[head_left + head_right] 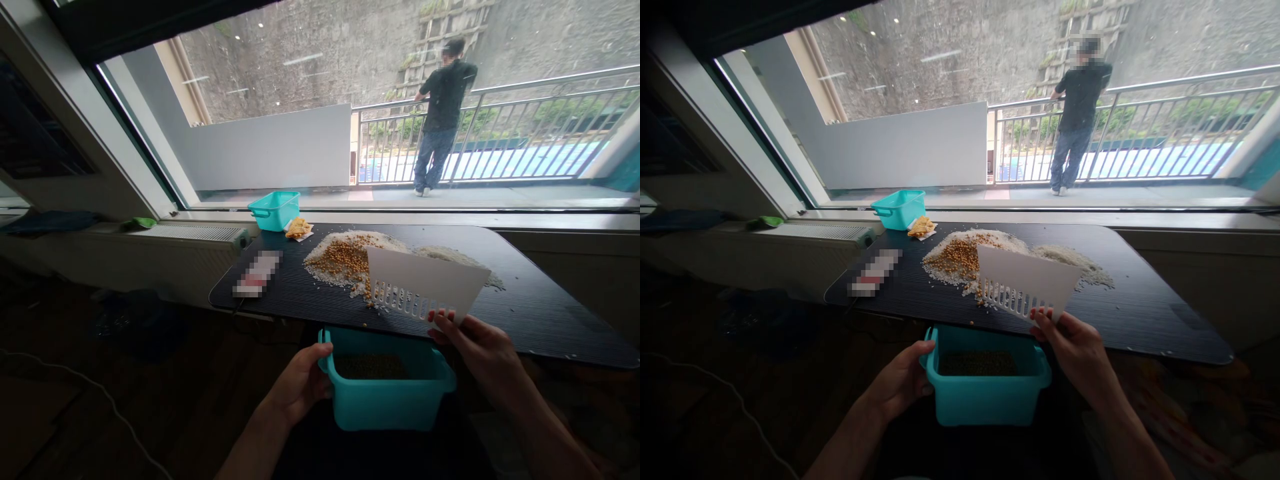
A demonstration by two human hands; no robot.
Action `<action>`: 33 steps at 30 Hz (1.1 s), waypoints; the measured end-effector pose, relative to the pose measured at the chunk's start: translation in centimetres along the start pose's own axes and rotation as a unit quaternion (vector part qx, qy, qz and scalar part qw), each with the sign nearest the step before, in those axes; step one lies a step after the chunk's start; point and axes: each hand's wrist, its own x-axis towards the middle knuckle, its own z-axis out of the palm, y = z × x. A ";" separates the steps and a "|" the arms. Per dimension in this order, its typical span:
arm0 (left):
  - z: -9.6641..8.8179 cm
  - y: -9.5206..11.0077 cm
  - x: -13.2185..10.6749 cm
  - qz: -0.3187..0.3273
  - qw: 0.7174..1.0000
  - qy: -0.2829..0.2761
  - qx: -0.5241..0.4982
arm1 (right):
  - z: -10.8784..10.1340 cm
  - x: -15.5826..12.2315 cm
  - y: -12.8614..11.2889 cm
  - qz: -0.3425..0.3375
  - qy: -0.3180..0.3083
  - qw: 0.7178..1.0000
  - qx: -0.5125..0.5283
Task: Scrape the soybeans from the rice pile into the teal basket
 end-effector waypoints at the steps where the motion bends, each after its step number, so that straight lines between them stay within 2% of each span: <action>1: 0.0 0.0 0.0 0.000 1.000 -0.001 0.000 | -0.1 0.0 0.1 -0.002 -0.005 1.000 -0.004; 9: 0.0 0.0 0.0 0.002 1.000 -0.006 0.000 | -0.5 -0.1 0.2 0.004 -0.025 1.000 -0.018; 18: -0.7 0.0 0.2 0.009 1.000 -0.015 0.002 | 1.6 -0.2 -0.1 0.015 -0.049 0.999 0.006; 22: -1.3 0.1 0.1 0.018 1.000 -0.014 0.000 | 1.1 -0.6 -0.3 0.016 -0.069 0.997 -0.008; 27: -1.6 0.3 0.0 0.025 1.000 -0.012 -0.003 | -0.2 -1.7 -0.9 0.004 -0.043 0.999 -0.034; 30: -1.5 0.4 -0.1 0.028 0.999 -0.017 -0.004 | -0.7 -2.2 -0.4 -0.002 -0.064 0.997 -0.046; 33: -1.5 0.7 -0.3 0.033 0.999 -0.019 0.000 | -0.2 -2.0 0.4 -0.011 -0.076 0.995 -0.062</action>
